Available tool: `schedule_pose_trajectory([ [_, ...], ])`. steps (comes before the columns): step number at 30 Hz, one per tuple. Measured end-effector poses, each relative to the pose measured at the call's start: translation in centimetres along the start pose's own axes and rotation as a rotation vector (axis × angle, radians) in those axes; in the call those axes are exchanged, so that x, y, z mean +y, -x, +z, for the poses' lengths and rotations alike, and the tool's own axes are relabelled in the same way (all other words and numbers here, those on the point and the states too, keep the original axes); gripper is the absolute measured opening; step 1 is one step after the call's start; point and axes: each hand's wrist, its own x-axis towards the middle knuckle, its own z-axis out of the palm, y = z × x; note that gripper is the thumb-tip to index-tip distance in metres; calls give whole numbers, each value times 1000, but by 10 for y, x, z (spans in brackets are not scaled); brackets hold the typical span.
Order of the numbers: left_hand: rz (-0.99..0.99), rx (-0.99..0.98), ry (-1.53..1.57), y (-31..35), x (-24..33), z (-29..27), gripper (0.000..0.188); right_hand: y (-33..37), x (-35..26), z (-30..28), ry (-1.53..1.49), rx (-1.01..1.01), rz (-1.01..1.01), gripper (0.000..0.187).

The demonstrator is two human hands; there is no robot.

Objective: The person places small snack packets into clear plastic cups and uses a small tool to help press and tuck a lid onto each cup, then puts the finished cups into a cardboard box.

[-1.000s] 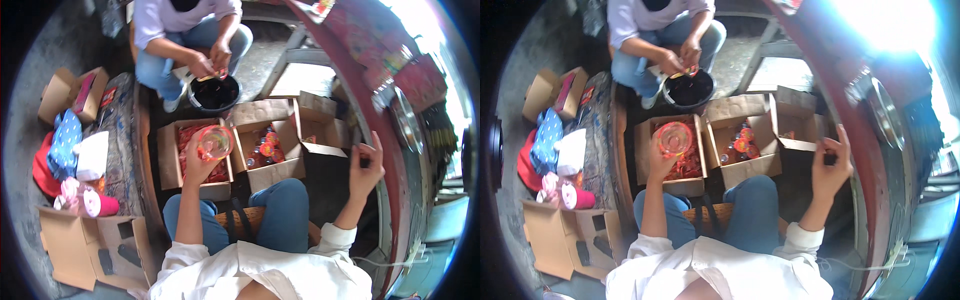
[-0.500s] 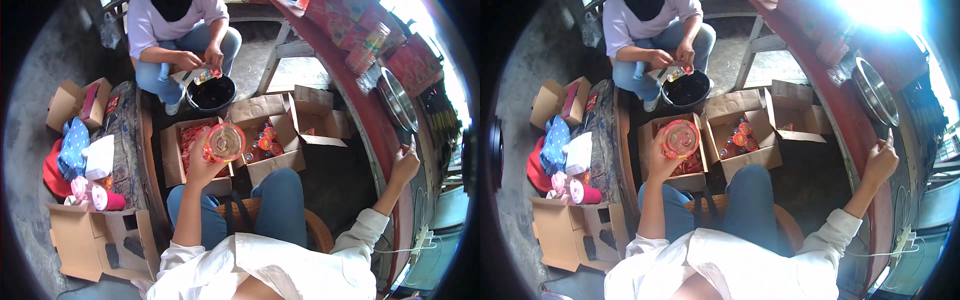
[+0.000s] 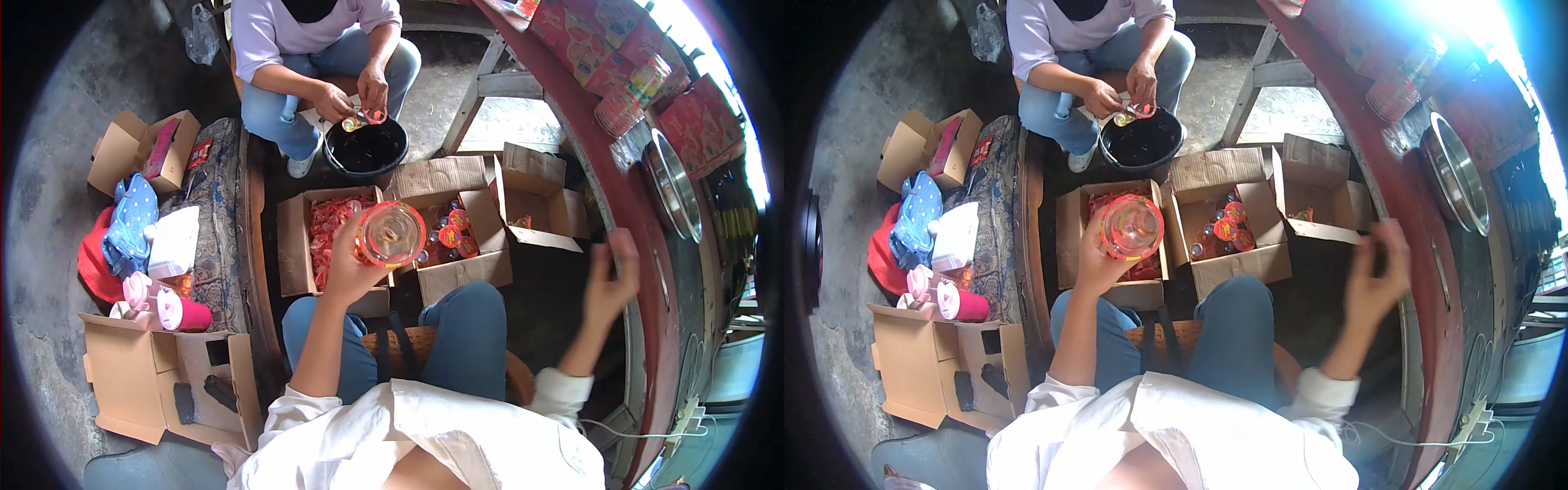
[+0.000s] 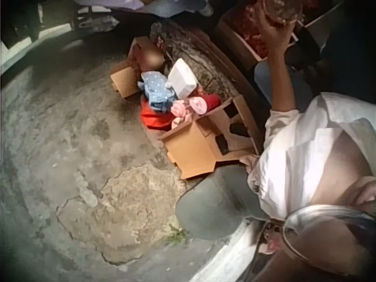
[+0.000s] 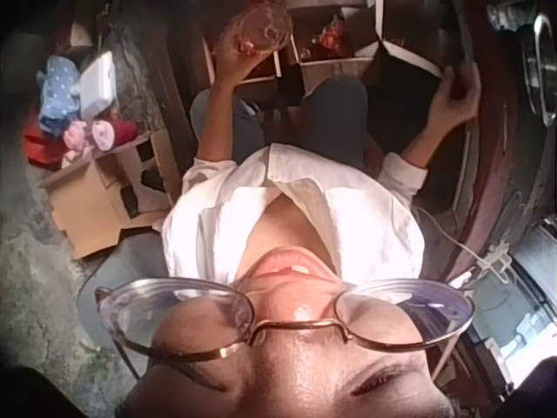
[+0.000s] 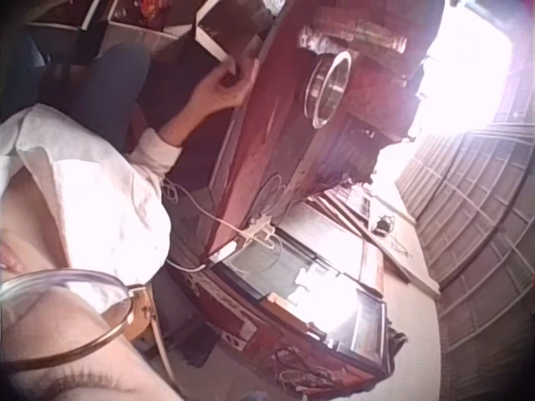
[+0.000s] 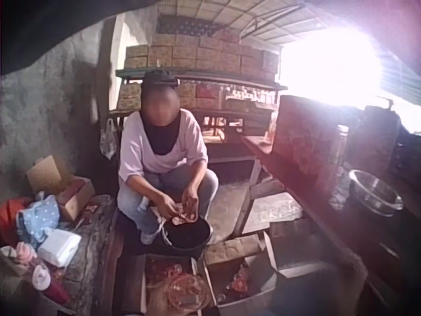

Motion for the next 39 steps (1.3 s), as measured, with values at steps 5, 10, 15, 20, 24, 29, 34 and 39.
schedule_pose_trajectory([
  [5, -178, -51, 283, -4, -12, 21, 72, 113, -34, 156, -1473, -703, 1298, 64],
  [10, -303, -55, 427, -9, -50, 12, 74, 133, -79, 219, -2167, -758, 1390, 50],
  [15, -189, 192, 226, -32, -74, 1, 79, 126, -79, 290, -2051, -501, 1425, 39],
  [20, -60, 199, 470, -60, 1, -28, 50, 119, -19, 415, -1231, -219, 1290, 41],
  [24, 377, -92, 812, -73, 63, -50, 44, 92, 15, 492, -601, -309, 931, 46],
  [29, 377, -126, 920, -64, 69, -69, 29, 71, 1, 515, -325, -431, 393, 43],
  [34, 421, -58, 870, -59, 74, -74, 19, 62, -3, 511, -272, -387, 173, 39],
  [39, 452, -146, 916, -61, 74, -79, 18, 61, 3, 504, -247, -424, 226, 39],
])
